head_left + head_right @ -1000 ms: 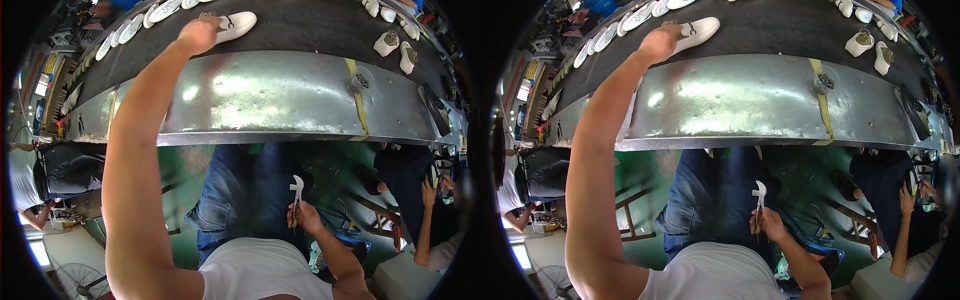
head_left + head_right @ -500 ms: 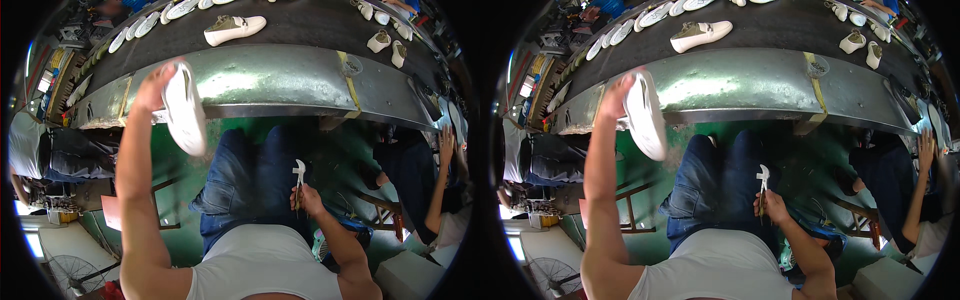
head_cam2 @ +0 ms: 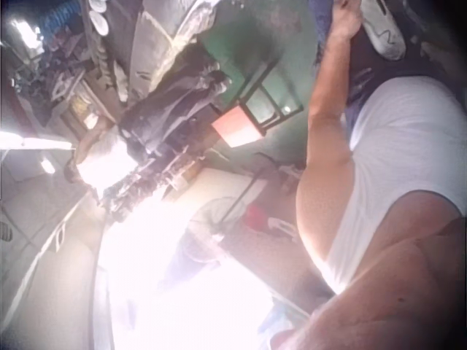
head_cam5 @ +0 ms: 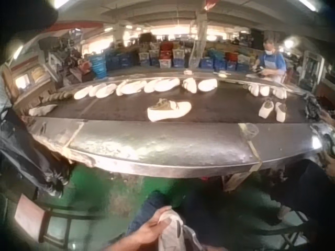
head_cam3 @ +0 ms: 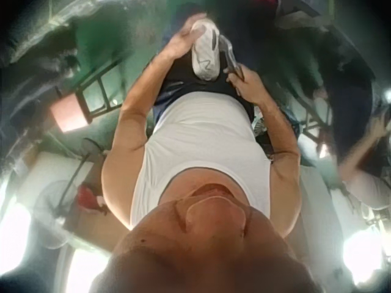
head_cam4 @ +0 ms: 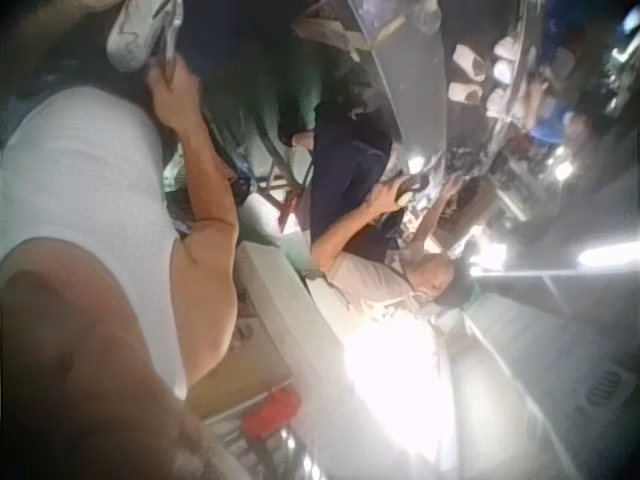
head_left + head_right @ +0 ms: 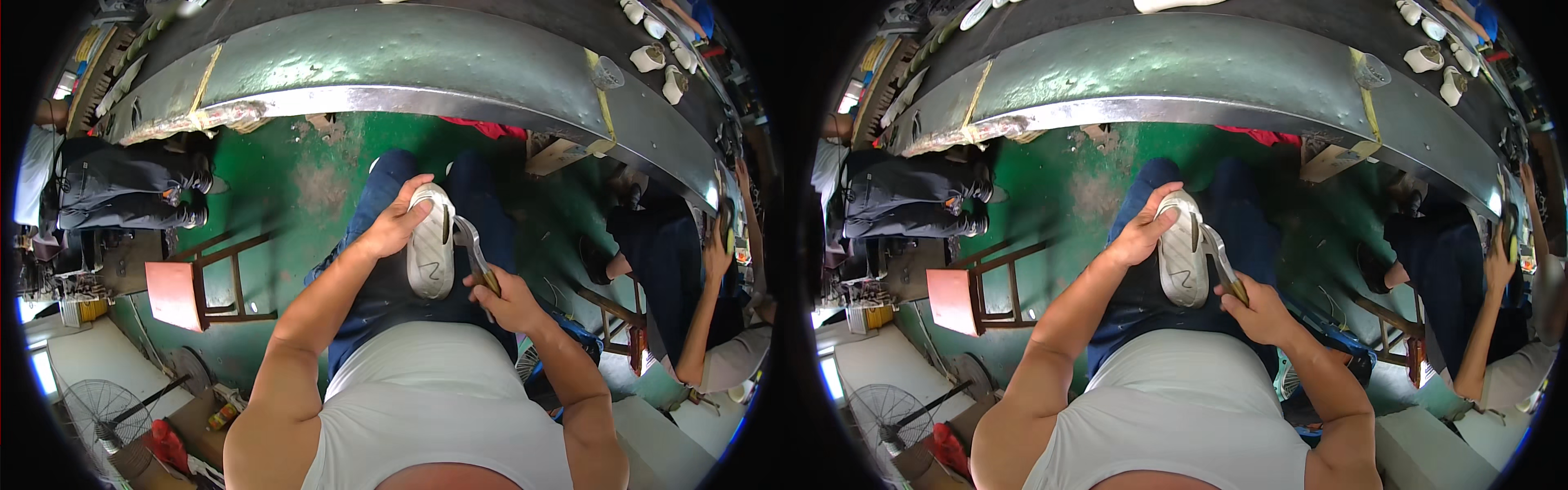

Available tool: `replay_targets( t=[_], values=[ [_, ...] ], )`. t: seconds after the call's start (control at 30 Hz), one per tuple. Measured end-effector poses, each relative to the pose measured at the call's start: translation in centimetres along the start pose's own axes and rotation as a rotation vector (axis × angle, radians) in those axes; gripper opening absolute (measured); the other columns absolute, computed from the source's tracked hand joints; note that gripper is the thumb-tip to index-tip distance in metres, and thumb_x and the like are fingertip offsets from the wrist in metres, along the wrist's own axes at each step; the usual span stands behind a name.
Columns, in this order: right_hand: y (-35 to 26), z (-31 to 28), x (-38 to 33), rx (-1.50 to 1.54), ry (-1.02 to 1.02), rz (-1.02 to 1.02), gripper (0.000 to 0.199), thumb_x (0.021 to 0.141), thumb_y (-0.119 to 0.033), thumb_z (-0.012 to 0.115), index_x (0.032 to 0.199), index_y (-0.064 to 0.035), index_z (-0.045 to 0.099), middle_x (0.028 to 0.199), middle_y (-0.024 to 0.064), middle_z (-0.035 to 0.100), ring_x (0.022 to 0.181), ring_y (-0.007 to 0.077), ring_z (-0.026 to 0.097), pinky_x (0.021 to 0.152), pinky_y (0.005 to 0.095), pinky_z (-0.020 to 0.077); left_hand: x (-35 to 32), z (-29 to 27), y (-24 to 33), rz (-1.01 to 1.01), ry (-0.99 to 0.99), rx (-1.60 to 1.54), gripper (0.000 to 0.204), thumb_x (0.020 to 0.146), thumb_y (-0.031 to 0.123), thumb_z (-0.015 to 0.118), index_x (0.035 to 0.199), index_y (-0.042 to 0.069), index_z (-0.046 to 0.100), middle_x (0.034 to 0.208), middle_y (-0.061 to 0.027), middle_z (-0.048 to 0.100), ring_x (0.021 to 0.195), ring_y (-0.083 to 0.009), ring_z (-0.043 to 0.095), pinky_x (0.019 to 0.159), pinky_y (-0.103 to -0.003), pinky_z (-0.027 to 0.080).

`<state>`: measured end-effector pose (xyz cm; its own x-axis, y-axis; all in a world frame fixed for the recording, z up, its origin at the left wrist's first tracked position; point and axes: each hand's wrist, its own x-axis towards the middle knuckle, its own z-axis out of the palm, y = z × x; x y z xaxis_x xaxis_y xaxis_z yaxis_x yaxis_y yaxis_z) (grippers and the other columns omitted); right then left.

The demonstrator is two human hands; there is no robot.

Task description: Trimming excess material from shoe uppers using specialized pliers/cutters at an assembly line.

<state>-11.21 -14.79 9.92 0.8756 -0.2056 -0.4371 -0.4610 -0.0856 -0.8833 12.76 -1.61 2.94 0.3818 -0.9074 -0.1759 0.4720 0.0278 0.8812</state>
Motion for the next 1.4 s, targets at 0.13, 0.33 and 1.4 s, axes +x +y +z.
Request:
replay_targets(
  t=[0.13, 0.33, 1.4],
  values=[
    [0.2, 1.0, 1.6, 0.140, -0.077, 0.046, 0.031, 0.098, -0.014, 0.055, 0.125, 0.0022, 0.055, 0.101, 0.0073, 0.066, 0.078, 0.0106, 0.058, 0.074, 0.0277, 0.0507, -0.1, -0.2, -0.7, 0.004, -0.043, 0.030, 0.052, 0.107, 0.028, 0.048, 0.151, 0.013, 0.026, 0.127, -0.0042, 0.054, 0.119, -0.0141, 0.050, 0.107, -0.031, 0.037],
    [0.2, 1.8, 3.4, 0.209, -0.031, 0.038, 0.023, 0.099, -0.018, 0.055, 0.112, 0.0006, 0.059, 0.078, 0.0026, 0.061, 0.072, 0.0116, 0.057, 0.067, 0.0284, 0.0476, -0.1, -0.8, -1.8, 0.028, -0.021, 0.198, 0.051, 0.108, 0.033, 0.044, 0.151, 0.012, 0.025, 0.128, -0.0049, 0.053, 0.120, -0.0149, 0.049, 0.107, -0.031, 0.037],
    [-1.5, 3.6, 5.4, 0.842, 0.092, 0.125, 0.019, 0.096, -0.016, 0.057, 0.100, 0.0011, 0.064, 0.083, 0.0072, 0.065, 0.069, 0.0125, 0.060, 0.062, 0.0257, 0.0504, 0.6, -0.4, -1.5, 0.015, 0.070, 0.245, 0.045, 0.105, 0.024, 0.052, 0.145, 0.007, 0.040, 0.127, -0.0098, 0.056, 0.117, -0.0170, 0.051, 0.103, -0.031, 0.042]
  ],
)
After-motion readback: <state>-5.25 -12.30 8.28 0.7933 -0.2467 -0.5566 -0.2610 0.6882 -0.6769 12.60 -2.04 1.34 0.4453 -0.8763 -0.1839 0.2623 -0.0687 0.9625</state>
